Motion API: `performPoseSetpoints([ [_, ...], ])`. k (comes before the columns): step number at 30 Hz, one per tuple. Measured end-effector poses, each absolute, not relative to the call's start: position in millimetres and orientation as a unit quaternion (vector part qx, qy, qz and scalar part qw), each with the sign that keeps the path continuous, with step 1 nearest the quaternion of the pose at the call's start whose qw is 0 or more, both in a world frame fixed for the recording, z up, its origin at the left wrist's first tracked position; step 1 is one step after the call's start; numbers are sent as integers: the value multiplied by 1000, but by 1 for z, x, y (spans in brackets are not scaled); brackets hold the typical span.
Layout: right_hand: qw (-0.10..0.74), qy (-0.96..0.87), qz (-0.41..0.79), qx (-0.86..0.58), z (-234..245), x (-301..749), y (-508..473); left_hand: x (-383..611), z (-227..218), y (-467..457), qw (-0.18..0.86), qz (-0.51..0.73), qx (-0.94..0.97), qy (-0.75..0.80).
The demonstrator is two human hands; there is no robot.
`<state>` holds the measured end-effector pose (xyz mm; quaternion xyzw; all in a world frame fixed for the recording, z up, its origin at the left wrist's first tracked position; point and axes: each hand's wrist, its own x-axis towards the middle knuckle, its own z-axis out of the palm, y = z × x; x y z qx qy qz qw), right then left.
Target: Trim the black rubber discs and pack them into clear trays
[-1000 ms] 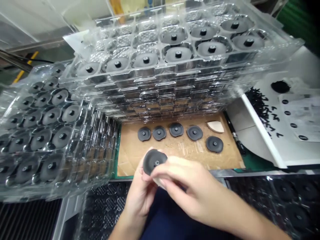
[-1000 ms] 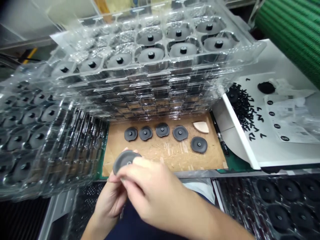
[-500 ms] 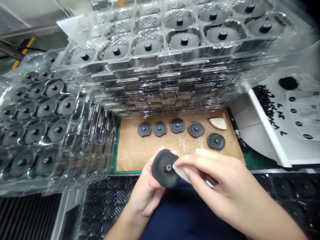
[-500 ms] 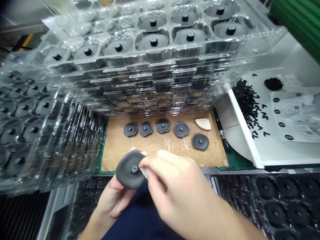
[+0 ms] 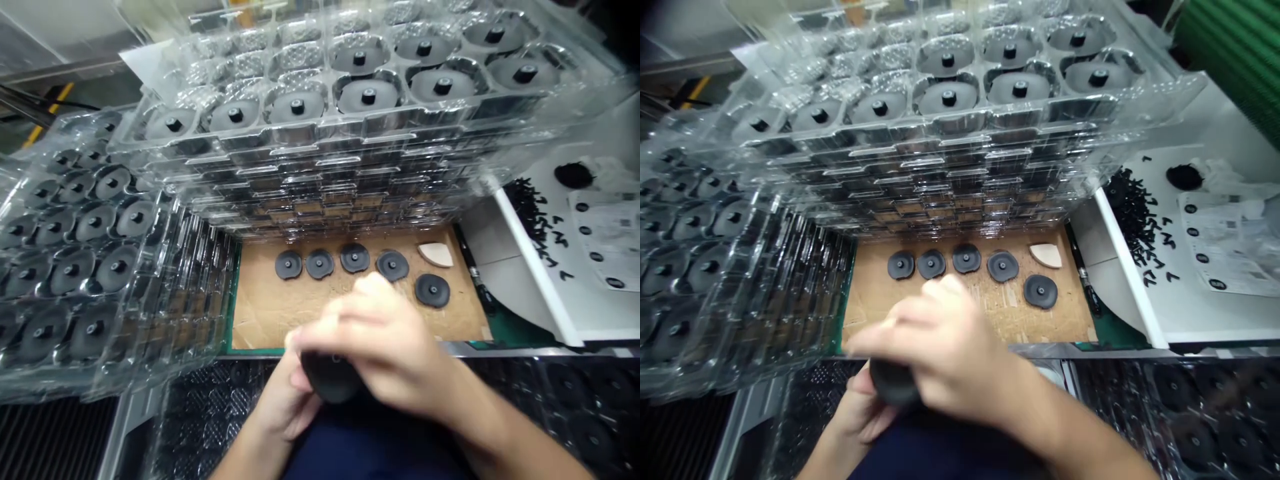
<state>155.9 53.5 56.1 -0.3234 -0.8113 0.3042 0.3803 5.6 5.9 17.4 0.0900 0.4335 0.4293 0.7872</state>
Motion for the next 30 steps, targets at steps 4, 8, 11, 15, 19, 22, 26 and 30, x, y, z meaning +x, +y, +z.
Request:
performPoseSetpoints([
  [4, 343, -659, 456, -491, 9, 168, 70, 3, 16, 4, 835, 437, 66, 329],
  [8, 294, -654, 480, -506, -54, 162, 59, -2, 13, 1, 850, 444, 22, 282],
  [11, 308, -644, 454, -532, -76, 157, 39, -4, 13, 2, 863, 437, 13, 253],
  [15, 338, -628, 440, -546, -60, 164, 24, -7, 19, 3, 878, 426, 16, 218],
  [19, 346, -616, 445, -550, -41, 170, 20, -8, 21, 1, 858, 457, 88, 217],
  [22, 353, -603, 442, -562, -41, 170, 19, -10, 16, -2, 726, 515, 304, 340],
  [26, 372, -583, 428, -581, -36, 176, 18, -14, 6, -2, 476, 482, 588, 442],
  [30, 406, -567, 423, -578, -11, 183, 12, -14, 2, 3, 358, 462, 712, 390],
])
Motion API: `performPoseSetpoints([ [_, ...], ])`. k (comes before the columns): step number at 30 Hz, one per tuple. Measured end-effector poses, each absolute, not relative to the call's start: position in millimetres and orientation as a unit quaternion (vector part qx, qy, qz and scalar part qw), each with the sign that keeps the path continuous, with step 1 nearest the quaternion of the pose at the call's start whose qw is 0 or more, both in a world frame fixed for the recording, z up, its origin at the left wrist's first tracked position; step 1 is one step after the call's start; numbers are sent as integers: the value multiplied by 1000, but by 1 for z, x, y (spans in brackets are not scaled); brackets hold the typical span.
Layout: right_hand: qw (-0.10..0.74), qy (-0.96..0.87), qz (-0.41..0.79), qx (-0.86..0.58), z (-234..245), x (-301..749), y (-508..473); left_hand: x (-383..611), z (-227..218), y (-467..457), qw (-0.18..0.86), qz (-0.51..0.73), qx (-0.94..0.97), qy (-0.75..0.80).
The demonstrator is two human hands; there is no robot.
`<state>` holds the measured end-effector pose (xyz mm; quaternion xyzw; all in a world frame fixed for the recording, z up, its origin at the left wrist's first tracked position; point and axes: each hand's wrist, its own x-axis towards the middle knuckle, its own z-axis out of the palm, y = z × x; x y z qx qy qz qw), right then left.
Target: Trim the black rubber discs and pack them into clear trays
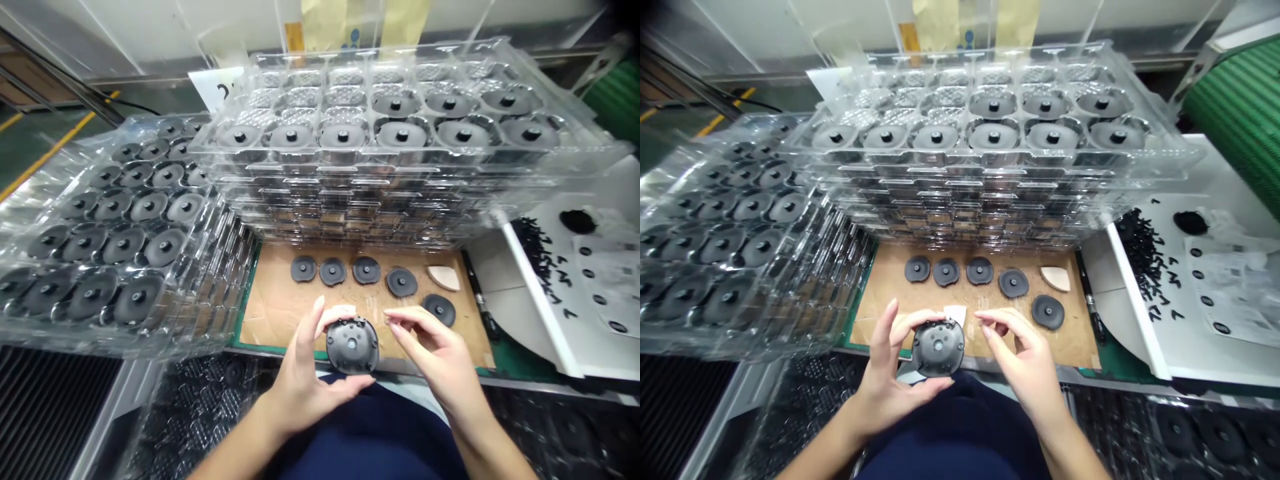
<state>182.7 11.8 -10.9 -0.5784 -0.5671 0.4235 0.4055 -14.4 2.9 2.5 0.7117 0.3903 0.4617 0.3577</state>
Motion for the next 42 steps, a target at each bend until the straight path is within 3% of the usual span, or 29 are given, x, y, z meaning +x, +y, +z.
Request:
performPoseSetpoints([
  [4, 402, -554, 519, -512, 19, 184, 10, -12, 6, 6, 368, 453, 713, 388],
  [11, 295, -513, 664, -457, 45, 183, 25, -14, 12, 7, 529, 379, 633, 419],
  [24, 249, -349, 848, -310, 38, 184, 34, -8, 20, 11, 675, 295, 570, 363],
  [36, 340, -327, 795, -383, 21, 189, 27, -6, 14, 21, 587, 339, 614, 404],
  [42, 378, -285, 723, -503, -14, 196, 15, -14, 16, 11, 740, 204, 394, 504],
])
